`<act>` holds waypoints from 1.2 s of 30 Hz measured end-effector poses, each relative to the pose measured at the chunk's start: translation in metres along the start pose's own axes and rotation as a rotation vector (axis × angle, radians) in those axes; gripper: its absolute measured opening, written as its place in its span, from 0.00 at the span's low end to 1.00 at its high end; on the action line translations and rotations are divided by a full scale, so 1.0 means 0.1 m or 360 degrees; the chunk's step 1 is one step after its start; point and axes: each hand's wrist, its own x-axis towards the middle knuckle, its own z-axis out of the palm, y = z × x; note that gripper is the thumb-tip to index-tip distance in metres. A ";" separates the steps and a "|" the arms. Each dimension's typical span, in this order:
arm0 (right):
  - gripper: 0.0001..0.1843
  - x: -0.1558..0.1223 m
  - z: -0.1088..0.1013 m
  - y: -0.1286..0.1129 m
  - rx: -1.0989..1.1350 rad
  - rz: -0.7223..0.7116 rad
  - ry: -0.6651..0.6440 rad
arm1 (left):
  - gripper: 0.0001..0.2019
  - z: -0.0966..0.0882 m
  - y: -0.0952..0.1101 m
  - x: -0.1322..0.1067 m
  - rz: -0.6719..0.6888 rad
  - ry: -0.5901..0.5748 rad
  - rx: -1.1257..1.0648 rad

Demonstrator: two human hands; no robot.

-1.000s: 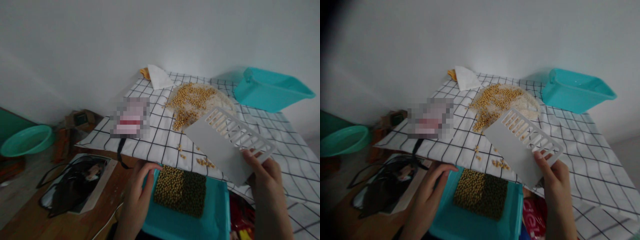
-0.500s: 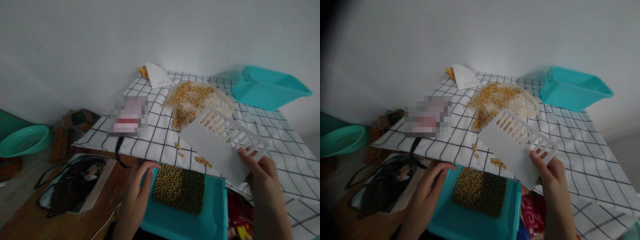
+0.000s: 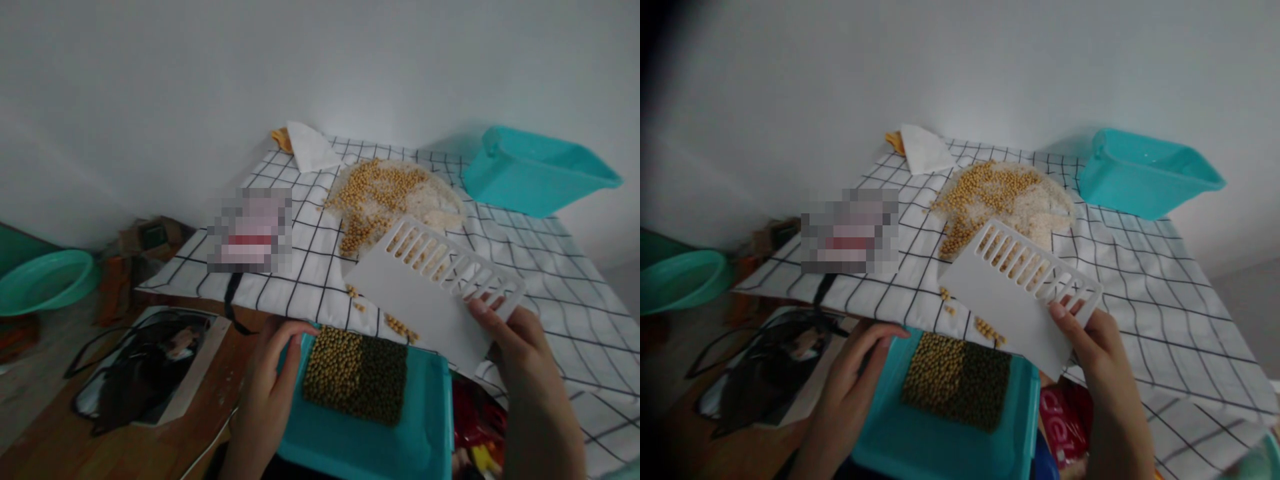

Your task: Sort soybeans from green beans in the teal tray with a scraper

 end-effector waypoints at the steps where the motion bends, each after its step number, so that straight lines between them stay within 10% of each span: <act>1: 0.20 0.00 0.00 0.00 -0.0002 -0.0013 -0.0024 | 0.11 0.00 0.00 0.00 0.0007 0.0005 -0.0002; 36: 0.22 0.03 0.07 -0.05 -0.0112 -0.0067 -0.0001 | 0.10 0.00 -0.02 -0.01 -0.0035 0.0017 0.0026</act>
